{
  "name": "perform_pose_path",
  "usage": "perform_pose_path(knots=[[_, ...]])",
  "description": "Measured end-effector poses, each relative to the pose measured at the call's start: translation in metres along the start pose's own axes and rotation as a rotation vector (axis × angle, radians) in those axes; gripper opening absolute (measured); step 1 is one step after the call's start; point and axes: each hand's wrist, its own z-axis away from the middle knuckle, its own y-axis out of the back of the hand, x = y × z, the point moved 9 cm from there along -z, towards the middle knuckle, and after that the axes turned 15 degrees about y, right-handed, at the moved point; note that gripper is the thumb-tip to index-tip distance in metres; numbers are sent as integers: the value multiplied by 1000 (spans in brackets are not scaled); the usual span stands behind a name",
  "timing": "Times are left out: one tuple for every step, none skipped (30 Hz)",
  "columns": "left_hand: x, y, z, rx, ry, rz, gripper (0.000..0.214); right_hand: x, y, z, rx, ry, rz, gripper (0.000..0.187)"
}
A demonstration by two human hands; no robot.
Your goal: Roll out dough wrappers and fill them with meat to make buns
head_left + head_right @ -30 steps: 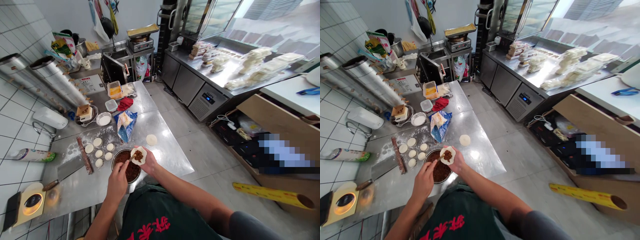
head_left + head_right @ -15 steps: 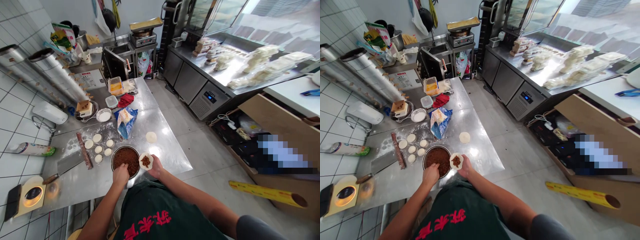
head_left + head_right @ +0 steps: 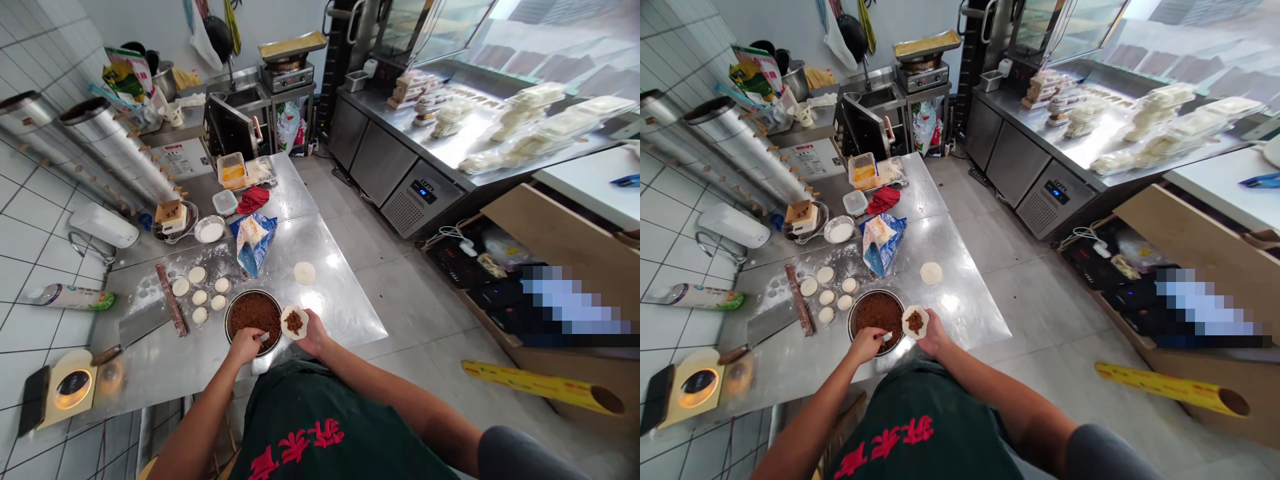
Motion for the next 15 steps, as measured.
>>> perform_pose_path(knots=[[-3, 0, -1, -17, 5, 27, 38, 1, 1, 0, 8, -9, -15, 30], [-5, 0, -3, -32, 10, 56, 37, 1, 1, 0, 17, -15, -29, 31], [-8, -1, -4, -46, 16, 86, 37, 1, 2, 0, 27, -16, -41, 31], [-11, -1, -5, -60, 22, 119, 36, 0, 3, 0, 38, -15, -53, 30], [-14, -3, -6, -75, 31, 153, 36, -1, 4, 0, 49, -12, -63, 29], [-17, -4, -8, -95, 41, 190, 37, -2, 4, -1, 60, -8, -71, 27], [-20, -6, -8, -117, 52, 229, 38, -4, 5, -1, 68, -3, -79, 26], [-22, -8, -9, -142, 63, 271, 40, -6, 5, -1, 75, 2, -85, 25], [-24, -10, -9, -165, 73, 313, 41, -8, 4, -2, 79, 7, -90, 24], [-26, -10, -9, -183, 80, 355, 42, -11, 3, -3, 81, 12, -93, 23], [-28, -10, -9, -196, 85, 396, 43, -13, 2, -4, 82, 17, -96, 23], [-29, -7, -9, -201, 87, 435, 44, -15, 0, -5, 81, 23, -98, 23], [-30, -4, -8, -201, 87, 469, 44, -17, -2, -7, 80, 29, -100, 24], [-31, 2, -8, -195, 86, 499, 44, -18, -4, -9, 77, 34, -102, 24], [-32, 9, -7, -185, 82, 525, 45, -18, -7, -11, 74, 38, -102, 25]])
